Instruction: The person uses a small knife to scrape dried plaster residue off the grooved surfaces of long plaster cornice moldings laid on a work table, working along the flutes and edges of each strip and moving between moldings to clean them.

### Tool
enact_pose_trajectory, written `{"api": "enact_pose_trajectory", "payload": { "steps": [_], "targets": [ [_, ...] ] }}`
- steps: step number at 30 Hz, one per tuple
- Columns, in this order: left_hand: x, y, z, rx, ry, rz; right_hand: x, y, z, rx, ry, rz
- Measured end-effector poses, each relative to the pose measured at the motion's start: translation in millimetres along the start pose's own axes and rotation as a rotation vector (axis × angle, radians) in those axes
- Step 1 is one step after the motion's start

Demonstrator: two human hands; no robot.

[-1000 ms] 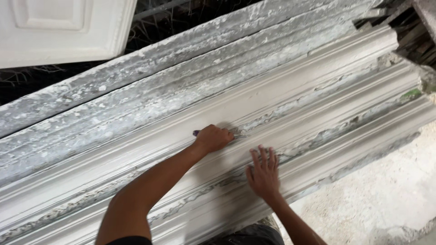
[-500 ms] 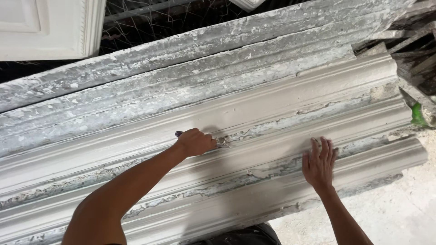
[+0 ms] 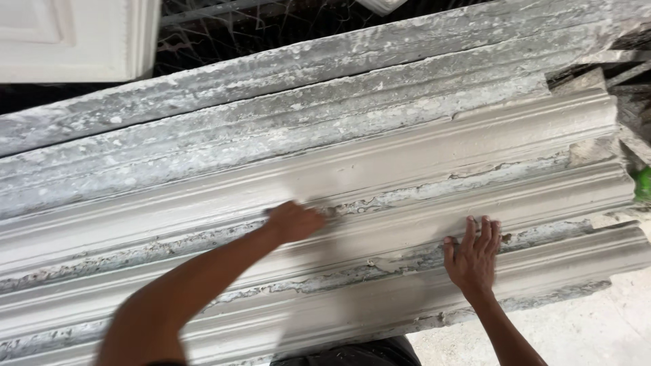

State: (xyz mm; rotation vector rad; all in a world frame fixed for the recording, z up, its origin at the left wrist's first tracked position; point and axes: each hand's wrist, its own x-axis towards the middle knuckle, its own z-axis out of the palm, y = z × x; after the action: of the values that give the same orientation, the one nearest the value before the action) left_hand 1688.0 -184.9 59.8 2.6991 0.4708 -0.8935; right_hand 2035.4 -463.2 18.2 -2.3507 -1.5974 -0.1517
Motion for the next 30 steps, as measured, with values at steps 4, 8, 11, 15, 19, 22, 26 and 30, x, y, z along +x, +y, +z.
{"api": "enact_pose_trajectory", "payload": {
  "steps": [4,8,11,15,19,22,26,30],
  "targets": [
    [46,32,-17,0.091,0.191,0.078,-9,-7,-3,0.032,0.049,-0.013],
    [-3,6,-8,0.042,0.061,0.045,-14,-4,-3,0.032,0.034,-0.005],
    [-54,-16,7,0.133,0.052,0.054,-13,-2,-1,0.01,0.006,0.018],
    [-35,-3,3,0.12,0.051,0.062,-9,-3,-1,-0.004,0.003,0.017],
    [42,36,-23,0.072,0.254,0.105,-11,-6,-4,0.009,0.019,0.015],
    [45,34,-30,0.041,0.311,0.166,-15,-6,-7,0.024,0.028,0.014],
    [-11,4,-19,0.181,0.118,0.17,-12,-5,-10,0.011,0.033,0.023],
    [-19,-6,-15,0.161,0.196,0.17,-4,-7,-15,0.001,0.051,0.022]
  ]
}}
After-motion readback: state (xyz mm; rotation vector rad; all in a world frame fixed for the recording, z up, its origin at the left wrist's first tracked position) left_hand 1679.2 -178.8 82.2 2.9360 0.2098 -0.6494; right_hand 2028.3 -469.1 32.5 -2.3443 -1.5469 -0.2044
